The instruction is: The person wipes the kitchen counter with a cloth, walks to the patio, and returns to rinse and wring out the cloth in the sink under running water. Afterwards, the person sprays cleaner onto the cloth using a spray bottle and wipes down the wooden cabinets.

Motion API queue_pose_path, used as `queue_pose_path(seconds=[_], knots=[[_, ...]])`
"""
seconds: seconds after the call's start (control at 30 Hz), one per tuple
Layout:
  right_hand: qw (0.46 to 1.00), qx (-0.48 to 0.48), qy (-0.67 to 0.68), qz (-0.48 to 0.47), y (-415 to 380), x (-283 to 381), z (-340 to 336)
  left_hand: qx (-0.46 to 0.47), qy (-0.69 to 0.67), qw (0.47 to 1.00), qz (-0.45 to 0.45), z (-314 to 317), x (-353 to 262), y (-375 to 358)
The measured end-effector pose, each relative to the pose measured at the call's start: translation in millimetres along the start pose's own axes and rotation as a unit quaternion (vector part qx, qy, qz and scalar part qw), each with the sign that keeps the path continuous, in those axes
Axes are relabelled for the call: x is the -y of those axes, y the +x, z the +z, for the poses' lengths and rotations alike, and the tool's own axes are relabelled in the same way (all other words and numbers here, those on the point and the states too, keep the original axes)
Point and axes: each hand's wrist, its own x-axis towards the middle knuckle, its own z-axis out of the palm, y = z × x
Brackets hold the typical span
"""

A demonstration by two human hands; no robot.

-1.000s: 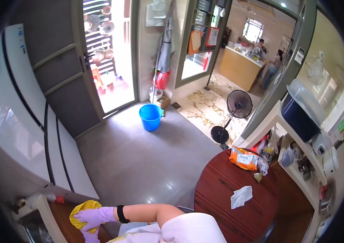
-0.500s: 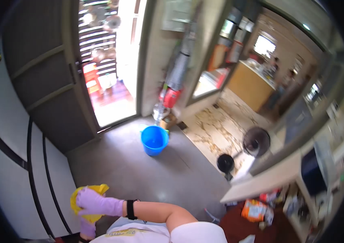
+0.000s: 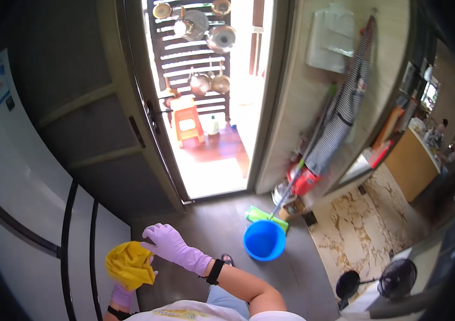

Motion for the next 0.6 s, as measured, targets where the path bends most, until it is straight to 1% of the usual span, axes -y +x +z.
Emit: queue_pose_path(seconds=[0.07, 0.1, 0.13, 0.17, 0.23, 0.27, 0.3, 0.37, 0.4, 0.43, 0.47, 0.5, 0.53, 0.57, 0.6], knots=[[0.999, -0.012, 0.029, 0.019, 38.9, -48.5, -18.2, -0.009, 0.019, 0.999, 0.032, 11.1, -6.5, 31.0], [0.999, -0.013, 0.037, 0.009, 59.8, -71.9, -29.2, -0.014, 0.035, 0.998, 0.052, 18.6, -11.7, 45.6], [0.999, -0.033, 0.027, 0.011, 83.7, -98.9, -38.6, -0.010, 0.013, 0.999, 0.050, 24.1, -16.8, 62.1], [0.998, -0.052, 0.017, 0.014, 110.6, -125.2, -48.8, -0.016, 0.019, 0.998, 0.059, 37.2, -22.3, 79.1], [0.998, -0.048, -0.039, 0.013, 169.5, -180.7, -60.8, -0.054, 0.019, 0.996, 0.071, 60.1, -30.3, 106.1], [0.994, -0.046, -0.091, 0.036, 199.5, -201.3, -65.8, -0.030, 0.002, 0.996, 0.078, 65.5, -34.4, 121.7], [0.986, -0.044, -0.148, 0.057, 228.8, -222.7, -70.2, -0.036, 0.002, 0.996, 0.087, 72.6, -38.2, 135.3], [0.959, -0.101, -0.262, 0.035, 281.3, -268.0, -70.8, -0.122, 0.094, 0.986, 0.065, 83.7, -43.2, 161.1], [0.949, -0.118, -0.289, 0.034, 306.9, -292.6, -67.8, -0.105, 0.063, 0.990, 0.067, 84.5, -47.4, 175.4], [0.940, -0.134, -0.313, 0.031, 330.8, -316.2, -61.7, -0.112, 0.055, 0.989, 0.080, 85.3, -50.0, 192.2], [0.957, -0.089, -0.270, 0.052, 350.4, -329.1, -64.1, -0.120, 0.029, 0.990, 0.071, 93.8, -55.5, 211.0], [0.957, -0.083, -0.275, 0.040, 364.2, -342.0, -61.7, -0.131, 0.007, 0.990, 0.059, 97.4, -60.8, 225.3], [0.956, -0.062, -0.287, 0.013, 375.4, -353.3, -56.8, -0.140, -0.090, 0.985, 0.050, 86.5, -61.1, 241.8], [0.952, -0.043, -0.302, -0.012, 385.9, -360.4, -48.9, -0.094, -0.071, 0.992, 0.042, 70.9, -63.2, 262.2], [0.944, -0.064, -0.323, -0.035, 394.4, -362.2, -46.1, -0.098, -0.057, 0.993, 0.027, 78.0, -75.2, 282.2]])
